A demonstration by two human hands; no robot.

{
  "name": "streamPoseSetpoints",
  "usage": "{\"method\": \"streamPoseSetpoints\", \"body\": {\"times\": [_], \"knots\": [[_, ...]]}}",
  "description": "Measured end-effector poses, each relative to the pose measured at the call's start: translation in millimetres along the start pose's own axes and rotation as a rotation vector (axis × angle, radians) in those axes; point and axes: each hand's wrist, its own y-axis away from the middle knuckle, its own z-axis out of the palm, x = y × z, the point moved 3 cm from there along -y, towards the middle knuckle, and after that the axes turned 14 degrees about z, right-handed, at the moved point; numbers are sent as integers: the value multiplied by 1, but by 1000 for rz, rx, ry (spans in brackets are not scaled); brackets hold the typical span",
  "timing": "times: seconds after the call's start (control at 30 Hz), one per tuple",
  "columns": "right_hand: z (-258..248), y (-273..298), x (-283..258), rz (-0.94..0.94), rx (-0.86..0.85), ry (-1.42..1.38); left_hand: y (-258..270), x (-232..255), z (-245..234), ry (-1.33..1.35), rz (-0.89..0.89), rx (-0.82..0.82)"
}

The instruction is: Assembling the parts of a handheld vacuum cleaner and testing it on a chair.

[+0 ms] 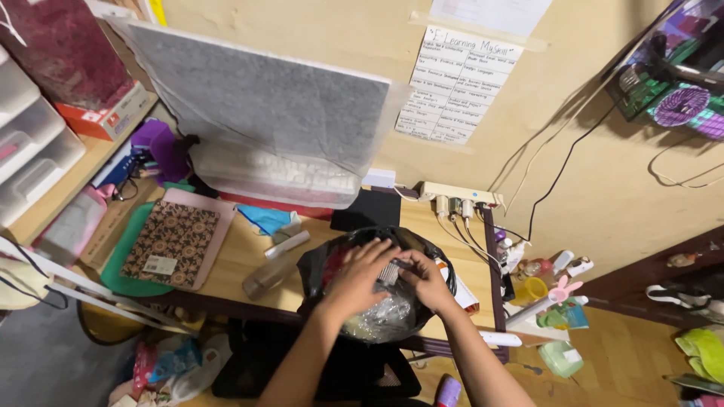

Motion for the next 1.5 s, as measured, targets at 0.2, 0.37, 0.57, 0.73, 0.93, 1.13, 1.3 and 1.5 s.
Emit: {"method": "streamPoseSetpoints", "body": {"times": [0.2, 0.37, 0.57, 0.73, 0.93, 1.13, 1.3, 1.5], "knots": [[-3, -1, 11, -4, 262, -83, 28, -26, 68, 237, -400, 24], [18, 5, 11, 19, 283, 35, 36, -28, 89, 46, -487, 20], [15, -11, 24, 99, 250, -21, 32, -24, 84, -10, -470, 120], [-16, -29, 62, 154, 209, -44, 36, -25, 66, 115, -815, -40], [5, 19, -31, -386, 253, 952, 42, -26, 50, 270, -513, 364], [28, 27, -50, -389, 350, 644, 34, -12, 50, 0, -466, 179], [51, 22, -37, -449, 480, 475, 40, -12, 75, -172, -489, 203], [47, 14, -6, -364, 528, 473, 43, -8, 80, -253, -498, 215]]}}
